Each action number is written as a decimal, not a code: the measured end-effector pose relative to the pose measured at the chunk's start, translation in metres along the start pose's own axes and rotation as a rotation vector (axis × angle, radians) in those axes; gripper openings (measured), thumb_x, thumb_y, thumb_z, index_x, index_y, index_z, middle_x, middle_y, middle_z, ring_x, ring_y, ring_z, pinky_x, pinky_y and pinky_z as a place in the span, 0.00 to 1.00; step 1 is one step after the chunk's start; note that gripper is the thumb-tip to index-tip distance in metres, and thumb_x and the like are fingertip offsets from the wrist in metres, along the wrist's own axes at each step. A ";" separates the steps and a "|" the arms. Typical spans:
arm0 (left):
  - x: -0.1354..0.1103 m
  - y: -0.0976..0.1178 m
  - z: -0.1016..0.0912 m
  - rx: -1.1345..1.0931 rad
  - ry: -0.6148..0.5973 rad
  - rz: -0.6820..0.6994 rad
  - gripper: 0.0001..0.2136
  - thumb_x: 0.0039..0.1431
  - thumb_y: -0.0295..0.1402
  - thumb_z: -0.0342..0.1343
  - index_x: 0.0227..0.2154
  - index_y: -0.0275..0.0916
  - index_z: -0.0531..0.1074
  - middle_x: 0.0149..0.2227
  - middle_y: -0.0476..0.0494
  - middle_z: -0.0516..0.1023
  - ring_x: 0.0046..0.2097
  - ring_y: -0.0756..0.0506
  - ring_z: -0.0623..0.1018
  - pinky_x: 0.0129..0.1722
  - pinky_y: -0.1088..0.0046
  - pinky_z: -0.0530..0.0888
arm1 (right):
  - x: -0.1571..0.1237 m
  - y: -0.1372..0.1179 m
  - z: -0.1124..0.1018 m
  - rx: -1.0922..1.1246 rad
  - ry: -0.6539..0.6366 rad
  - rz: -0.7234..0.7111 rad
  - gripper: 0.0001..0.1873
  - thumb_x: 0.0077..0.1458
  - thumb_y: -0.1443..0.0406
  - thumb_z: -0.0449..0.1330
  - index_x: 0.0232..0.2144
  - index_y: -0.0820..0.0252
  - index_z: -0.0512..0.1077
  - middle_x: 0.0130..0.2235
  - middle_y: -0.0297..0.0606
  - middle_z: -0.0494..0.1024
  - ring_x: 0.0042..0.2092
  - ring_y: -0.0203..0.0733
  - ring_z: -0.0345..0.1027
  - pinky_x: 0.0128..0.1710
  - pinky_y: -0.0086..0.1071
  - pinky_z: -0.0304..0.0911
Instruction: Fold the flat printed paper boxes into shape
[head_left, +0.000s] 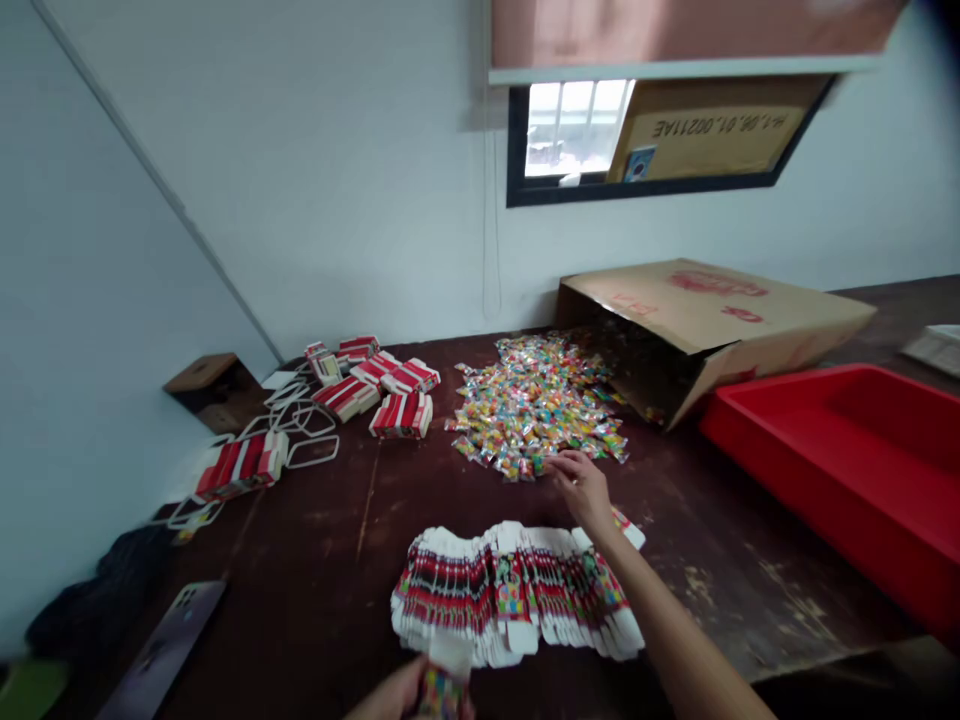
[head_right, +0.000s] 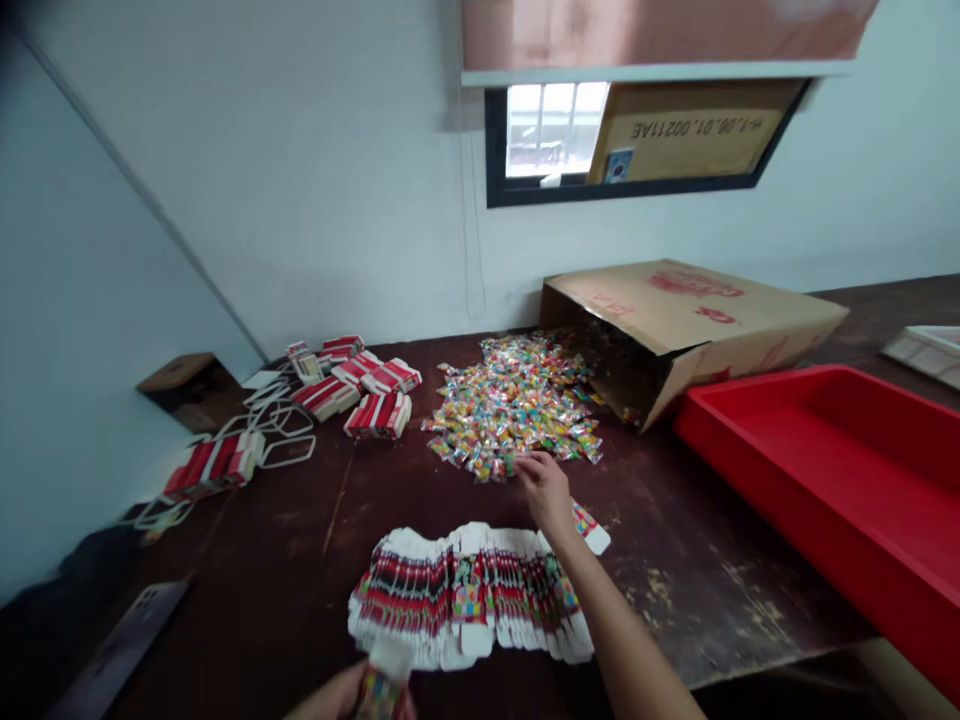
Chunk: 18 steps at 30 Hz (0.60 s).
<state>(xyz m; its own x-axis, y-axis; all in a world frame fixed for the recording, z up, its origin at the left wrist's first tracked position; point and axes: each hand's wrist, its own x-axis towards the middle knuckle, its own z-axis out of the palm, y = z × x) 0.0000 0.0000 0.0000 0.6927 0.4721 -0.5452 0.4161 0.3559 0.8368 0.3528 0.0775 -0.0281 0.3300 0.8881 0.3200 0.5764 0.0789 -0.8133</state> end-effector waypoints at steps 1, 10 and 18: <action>0.005 0.001 0.006 -0.083 0.018 0.025 0.25 0.53 0.50 0.55 0.50 0.43 0.68 0.47 0.40 0.74 0.46 0.37 0.75 0.37 0.63 0.74 | -0.013 -0.011 -0.004 0.034 -0.024 0.020 0.17 0.60 0.57 0.53 0.39 0.60 0.77 0.42 0.46 0.78 0.43 0.47 0.72 0.45 0.40 0.67; 0.057 0.035 0.047 -0.363 0.031 0.216 0.31 0.54 0.33 0.59 0.61 0.44 0.55 0.45 0.41 0.73 0.43 0.43 0.75 0.33 0.68 0.78 | -0.087 -0.109 -0.013 0.054 -0.217 -0.090 0.09 0.59 0.61 0.59 0.29 0.58 0.75 0.30 0.37 0.77 0.35 0.42 0.68 0.38 0.36 0.61; 0.043 0.029 0.041 -0.284 0.133 0.198 0.32 0.53 0.38 0.61 0.60 0.40 0.58 0.46 0.39 0.72 0.40 0.44 0.74 0.27 0.73 0.76 | -0.103 -0.104 -0.005 0.115 -0.379 -0.195 0.09 0.61 0.61 0.56 0.33 0.53 0.76 0.53 0.40 0.70 0.52 0.48 0.62 0.52 0.44 0.56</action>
<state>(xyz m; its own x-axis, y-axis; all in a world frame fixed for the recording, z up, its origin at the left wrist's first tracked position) 0.0658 -0.0023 0.0026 0.6528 0.6484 -0.3918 0.0885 0.4483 0.8895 0.2630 -0.0245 0.0258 -0.0865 0.9534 0.2891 0.5071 0.2919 -0.8110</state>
